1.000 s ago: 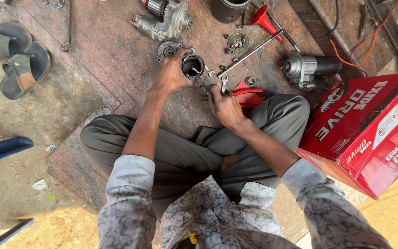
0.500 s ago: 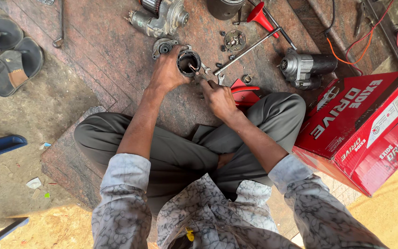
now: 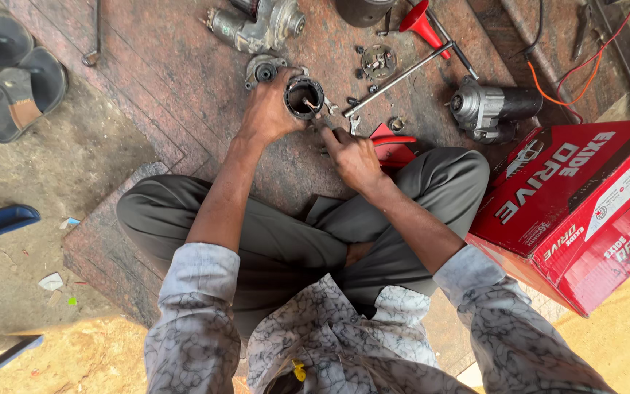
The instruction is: The person sits on the floor of a repair shop and works on a starter motor, fitting the armature with brushes into the cylindrical housing and using pliers and a wrench to position and tighten components while handling small screws and parts laid out around them.
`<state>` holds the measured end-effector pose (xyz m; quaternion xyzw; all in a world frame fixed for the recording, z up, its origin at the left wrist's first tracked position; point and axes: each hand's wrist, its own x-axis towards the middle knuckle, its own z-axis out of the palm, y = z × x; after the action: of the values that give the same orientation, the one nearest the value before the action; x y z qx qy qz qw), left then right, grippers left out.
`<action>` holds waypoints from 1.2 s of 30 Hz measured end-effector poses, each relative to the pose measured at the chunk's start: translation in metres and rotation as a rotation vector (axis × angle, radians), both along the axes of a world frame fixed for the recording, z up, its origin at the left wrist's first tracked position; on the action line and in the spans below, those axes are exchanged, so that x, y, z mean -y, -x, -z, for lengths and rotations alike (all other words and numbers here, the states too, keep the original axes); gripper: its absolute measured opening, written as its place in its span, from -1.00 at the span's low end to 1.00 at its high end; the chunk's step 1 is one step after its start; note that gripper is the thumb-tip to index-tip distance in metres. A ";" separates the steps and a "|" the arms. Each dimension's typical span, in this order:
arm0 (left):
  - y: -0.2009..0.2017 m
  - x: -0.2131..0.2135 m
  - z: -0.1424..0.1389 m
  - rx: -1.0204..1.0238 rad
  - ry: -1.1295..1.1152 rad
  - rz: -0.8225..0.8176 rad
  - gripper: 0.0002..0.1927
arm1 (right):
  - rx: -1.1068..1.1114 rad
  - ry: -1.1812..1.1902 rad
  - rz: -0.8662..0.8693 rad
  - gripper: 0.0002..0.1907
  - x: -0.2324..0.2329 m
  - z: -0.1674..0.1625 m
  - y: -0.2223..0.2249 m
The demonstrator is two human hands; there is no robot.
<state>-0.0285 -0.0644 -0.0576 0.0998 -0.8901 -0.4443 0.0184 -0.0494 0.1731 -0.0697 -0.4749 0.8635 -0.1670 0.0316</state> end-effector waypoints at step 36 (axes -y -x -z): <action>0.001 -0.002 0.002 0.062 0.056 0.023 -0.04 | 0.199 0.121 0.142 -0.56 0.005 -0.013 -0.004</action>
<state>-0.0295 -0.0623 -0.0595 0.1029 -0.9035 -0.4160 -0.0114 -0.0449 0.1685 -0.0570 -0.3948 0.8759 -0.2668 0.0765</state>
